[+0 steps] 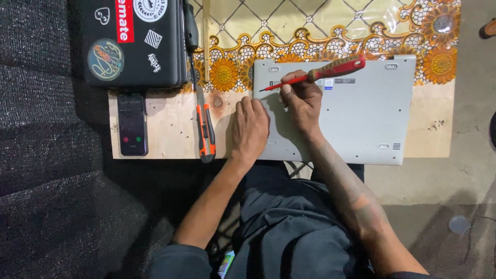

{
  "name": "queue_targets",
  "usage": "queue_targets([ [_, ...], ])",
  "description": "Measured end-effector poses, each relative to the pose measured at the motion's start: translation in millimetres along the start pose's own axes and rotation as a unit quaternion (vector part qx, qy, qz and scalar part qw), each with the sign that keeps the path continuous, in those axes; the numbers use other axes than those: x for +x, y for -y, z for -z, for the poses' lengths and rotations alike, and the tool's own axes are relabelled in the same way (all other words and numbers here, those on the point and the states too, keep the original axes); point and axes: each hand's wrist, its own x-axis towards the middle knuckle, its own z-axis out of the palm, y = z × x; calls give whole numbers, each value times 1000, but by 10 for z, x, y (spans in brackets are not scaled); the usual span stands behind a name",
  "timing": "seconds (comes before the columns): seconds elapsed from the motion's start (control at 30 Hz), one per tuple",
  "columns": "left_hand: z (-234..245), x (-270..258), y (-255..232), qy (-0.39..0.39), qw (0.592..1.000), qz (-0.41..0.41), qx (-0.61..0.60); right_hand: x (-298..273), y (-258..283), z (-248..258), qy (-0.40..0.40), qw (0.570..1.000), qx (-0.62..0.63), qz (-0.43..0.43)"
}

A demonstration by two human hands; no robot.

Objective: Disassembling a laptop by removing screws from the bottom casing using a screwdriver on a workbench.

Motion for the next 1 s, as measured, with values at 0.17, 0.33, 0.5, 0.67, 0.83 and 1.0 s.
queue_targets([
  [0.17,-121,-77,124,53,993,25,-104,-6,34,-22,-21,999,6,-25],
  [0.33,-61,-167,291,62,967,111,-222,11,46,-34,-22,1000,8,-19],
  [0.5,-123,-284,637,-26,880,256,-399,10,32,-35,-12,999,18,-30],
  [0.67,198,-208,722,-11,880,265,-395,11,24,-32,-10,999,24,-22],
  [0.83,212,-187,799,46,949,196,-245,13,14,-22,-12,999,31,-24],
  [1.0,178,-133,863,89,970,150,-172,13,39,-30,-6,999,27,-31],
])
